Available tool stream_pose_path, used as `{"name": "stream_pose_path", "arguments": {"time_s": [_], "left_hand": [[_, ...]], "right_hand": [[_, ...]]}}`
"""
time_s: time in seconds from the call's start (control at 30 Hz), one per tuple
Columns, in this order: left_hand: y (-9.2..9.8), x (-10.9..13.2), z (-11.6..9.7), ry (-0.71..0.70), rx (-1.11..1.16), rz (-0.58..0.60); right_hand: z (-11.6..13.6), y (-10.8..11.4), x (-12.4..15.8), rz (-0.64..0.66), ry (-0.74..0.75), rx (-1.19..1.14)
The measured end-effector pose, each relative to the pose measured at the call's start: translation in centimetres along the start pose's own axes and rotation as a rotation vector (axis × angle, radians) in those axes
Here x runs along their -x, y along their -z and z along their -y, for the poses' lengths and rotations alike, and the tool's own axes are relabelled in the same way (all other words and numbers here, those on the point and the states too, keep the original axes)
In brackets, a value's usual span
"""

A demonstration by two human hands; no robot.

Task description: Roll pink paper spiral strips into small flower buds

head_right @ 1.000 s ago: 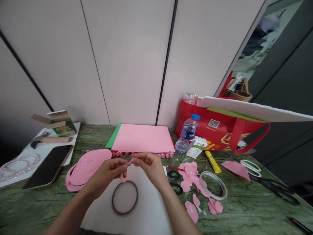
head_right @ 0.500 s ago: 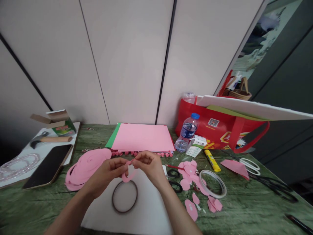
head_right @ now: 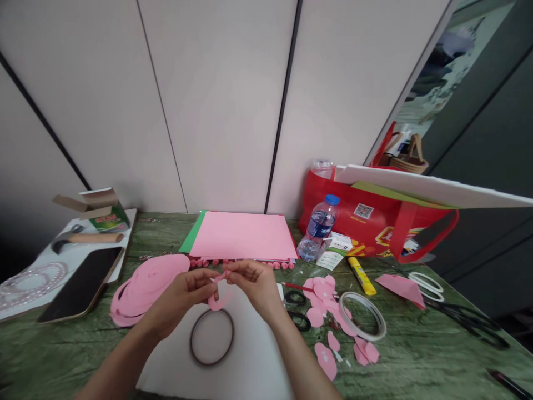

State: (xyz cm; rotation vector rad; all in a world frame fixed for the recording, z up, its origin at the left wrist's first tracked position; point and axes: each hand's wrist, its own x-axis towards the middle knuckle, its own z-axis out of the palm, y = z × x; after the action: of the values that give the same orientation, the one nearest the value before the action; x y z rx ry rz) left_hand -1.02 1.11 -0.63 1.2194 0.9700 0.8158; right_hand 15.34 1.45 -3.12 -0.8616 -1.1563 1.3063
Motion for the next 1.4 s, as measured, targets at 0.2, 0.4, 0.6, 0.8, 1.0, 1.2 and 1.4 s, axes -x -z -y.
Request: {"name": "stream_pose_path", "arguments": {"time_s": [0.2,0.4,0.6,0.8,1.0,1.2,1.4], "left_hand": [[0.01,0.02,0.06,-0.019,-0.032,0.022],[0.07,0.05,0.29,-0.036,-0.043,0.046],[-0.07,0.08,0.18,-0.037,-0.039,0.028],[-0.16,-0.02,-0.02,-0.040,-0.022,0.016],[-0.19,-0.09,0.18,-0.045,-0.036,-0.017],[-0.11,-0.05,0.40,-0.063,-0.073,0.012],[-0.30,0.05,0.21,-0.061,-0.117,0.028]], "right_hand": [[0.12,0.00,0.04,-0.004,-0.010,0.015],[0.17,-0.14,0.11,-0.024,-0.051,0.019],[0.04,-0.21,0.08,0.000,-0.050,0.009],[0.12,-0.24,0.05,0.004,-0.014,0.009],[0.07,-0.19,0.05,0.013,-0.010,0.037],[0.01,-0.15,0.06,0.013,-0.022,0.024],[-0.10,-0.20,0.14,0.021,-0.042,0.031]]}}
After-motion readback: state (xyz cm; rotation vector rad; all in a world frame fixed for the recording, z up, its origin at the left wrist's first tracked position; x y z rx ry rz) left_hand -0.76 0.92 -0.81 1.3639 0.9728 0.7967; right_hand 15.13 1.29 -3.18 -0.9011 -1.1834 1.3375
